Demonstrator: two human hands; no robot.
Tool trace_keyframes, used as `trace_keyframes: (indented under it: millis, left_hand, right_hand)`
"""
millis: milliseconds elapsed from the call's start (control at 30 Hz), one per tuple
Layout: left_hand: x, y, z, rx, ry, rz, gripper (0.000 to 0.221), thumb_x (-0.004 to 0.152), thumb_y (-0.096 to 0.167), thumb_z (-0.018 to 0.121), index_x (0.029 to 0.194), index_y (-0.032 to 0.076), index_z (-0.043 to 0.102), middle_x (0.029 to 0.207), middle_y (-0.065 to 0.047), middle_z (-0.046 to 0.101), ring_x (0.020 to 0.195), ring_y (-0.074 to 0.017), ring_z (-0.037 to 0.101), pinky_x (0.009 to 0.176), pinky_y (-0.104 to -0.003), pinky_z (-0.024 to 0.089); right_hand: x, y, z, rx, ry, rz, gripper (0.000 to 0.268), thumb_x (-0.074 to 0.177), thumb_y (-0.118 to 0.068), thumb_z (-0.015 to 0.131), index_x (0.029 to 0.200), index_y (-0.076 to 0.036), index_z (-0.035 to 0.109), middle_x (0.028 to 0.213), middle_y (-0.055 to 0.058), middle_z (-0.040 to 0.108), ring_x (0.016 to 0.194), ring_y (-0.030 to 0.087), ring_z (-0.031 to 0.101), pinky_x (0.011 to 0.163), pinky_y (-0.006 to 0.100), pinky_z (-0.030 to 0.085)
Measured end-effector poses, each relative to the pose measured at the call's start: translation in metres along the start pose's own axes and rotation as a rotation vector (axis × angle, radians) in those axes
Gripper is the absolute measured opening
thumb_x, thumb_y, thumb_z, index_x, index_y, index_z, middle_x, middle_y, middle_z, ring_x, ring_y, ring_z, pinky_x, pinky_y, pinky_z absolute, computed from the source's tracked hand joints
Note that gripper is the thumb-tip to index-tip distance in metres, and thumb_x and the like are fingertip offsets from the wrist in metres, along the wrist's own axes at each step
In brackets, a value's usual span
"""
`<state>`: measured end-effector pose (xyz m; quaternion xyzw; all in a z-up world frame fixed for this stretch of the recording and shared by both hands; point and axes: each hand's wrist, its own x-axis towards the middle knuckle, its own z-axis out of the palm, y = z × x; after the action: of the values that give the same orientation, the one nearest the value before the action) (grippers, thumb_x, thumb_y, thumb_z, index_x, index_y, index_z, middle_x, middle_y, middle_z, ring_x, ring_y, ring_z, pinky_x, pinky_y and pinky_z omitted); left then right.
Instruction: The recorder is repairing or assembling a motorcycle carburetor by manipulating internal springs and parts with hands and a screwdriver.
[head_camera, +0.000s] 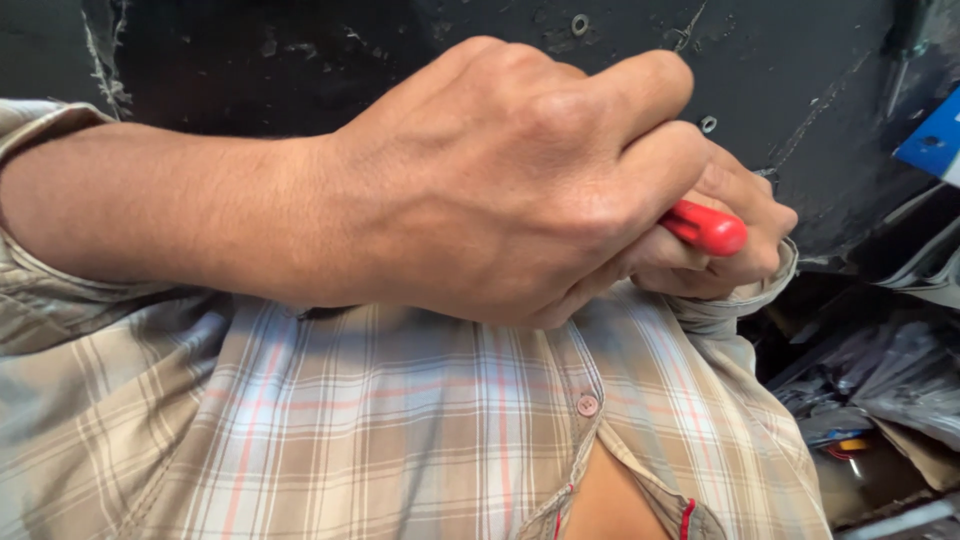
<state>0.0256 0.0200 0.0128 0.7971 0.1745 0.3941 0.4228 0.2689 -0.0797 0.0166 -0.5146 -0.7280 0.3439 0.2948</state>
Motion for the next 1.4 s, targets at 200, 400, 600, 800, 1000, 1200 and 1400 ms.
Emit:
trace_keyframes:
  millis: [200, 400, 600, 800, 1000, 1200, 1400]
  left_hand:
    - [0.003, -0.005, 0.008, 0.023, 0.056, 0.041, 0.020, 0.100, 0.014, 0.072, 0.089, -0.001, 0.064, 0.084, -0.013, 0.057, 0.054, -0.0188, 0.058, 0.046, -0.033, 0.046]
    - [0.013, -0.010, 0.026, 0.049, 0.188, 0.035, 0.022, 0.077, 0.018, 0.077, 0.077, -0.002, 0.067, 0.075, -0.017, 0.063, 0.054, -0.0223, 0.061, 0.043, -0.037, 0.047]
    - [0.017, -0.022, 0.048, -0.255, 0.142, 0.034, 0.014, 0.085, 0.006, 0.070, 0.073, -0.002, 0.067, 0.063, -0.014, 0.063, 0.054, -0.0179, 0.061, 0.041, -0.033, 0.046]
    - [0.017, -0.021, 0.050, -0.178, 0.229, 0.040, 0.010, 0.080, 0.004, 0.070, 0.072, -0.001, 0.070, 0.062, -0.014, 0.064, 0.051, -0.0187, 0.061, 0.041, -0.033, 0.045]
    - [0.013, -0.013, 0.040, -0.089, 0.120, 0.075, 0.016, 0.081, 0.009, 0.069, 0.067, 0.004, 0.067, 0.061, -0.007, 0.060, 0.053, -0.0168, 0.058, 0.046, -0.032, 0.046]
    - [0.015, -0.007, 0.009, 0.070, 0.108, 0.174, 0.020, 0.084, 0.013, 0.071, 0.069, 0.001, 0.065, 0.069, -0.012, 0.060, 0.047, -0.0186, 0.057, 0.042, -0.033, 0.045]
    - [0.014, -0.004, 0.004, 0.019, -0.002, 0.132, 0.016, 0.088, 0.014, 0.072, 0.092, 0.000, 0.065, 0.082, -0.013, 0.063, 0.056, -0.0203, 0.064, 0.046, -0.033, 0.048]
  right_hand:
    - [0.004, -0.006, 0.004, -0.046, -0.045, -0.049, 0.012, 0.093, -0.001, 0.077, 0.099, 0.002, 0.067, 0.101, 0.005, 0.069, 0.074, 0.025, 0.071, 0.064, 0.031, 0.055]
    - [0.010, -0.006, 0.002, -0.096, -0.089, -0.104, 0.012, 0.091, -0.001, 0.078, 0.096, 0.002, 0.067, 0.097, 0.006, 0.068, 0.074, 0.025, 0.071, 0.065, 0.032, 0.055]
    - [0.006, 0.022, 0.004, -0.123, -0.128, -0.159, 0.012, 0.090, -0.001, 0.079, 0.093, 0.001, 0.068, 0.094, 0.008, 0.068, 0.074, 0.025, 0.071, 0.065, 0.033, 0.055]
    - [0.019, 0.007, 0.002, -0.124, -0.133, -0.195, 0.013, 0.088, -0.001, 0.080, 0.089, 0.000, 0.068, 0.090, 0.010, 0.068, 0.074, 0.025, 0.071, 0.065, 0.034, 0.056]
    - [0.016, -0.003, 0.000, -0.118, -0.114, -0.209, 0.013, 0.087, -0.001, 0.082, 0.086, 0.000, 0.068, 0.087, 0.011, 0.068, 0.074, 0.025, 0.071, 0.066, 0.035, 0.056]
    - [0.012, -0.004, -0.001, -0.115, -0.063, -0.219, 0.014, 0.085, -0.001, 0.083, 0.083, -0.001, 0.069, 0.083, 0.013, 0.068, 0.074, 0.025, 0.071, 0.066, 0.036, 0.056]
    - [0.000, 0.004, -0.004, -0.102, -0.007, -0.229, 0.015, 0.084, -0.001, 0.084, 0.080, -0.001, 0.069, 0.080, 0.014, 0.068, 0.074, 0.025, 0.071, 0.066, 0.037, 0.056]
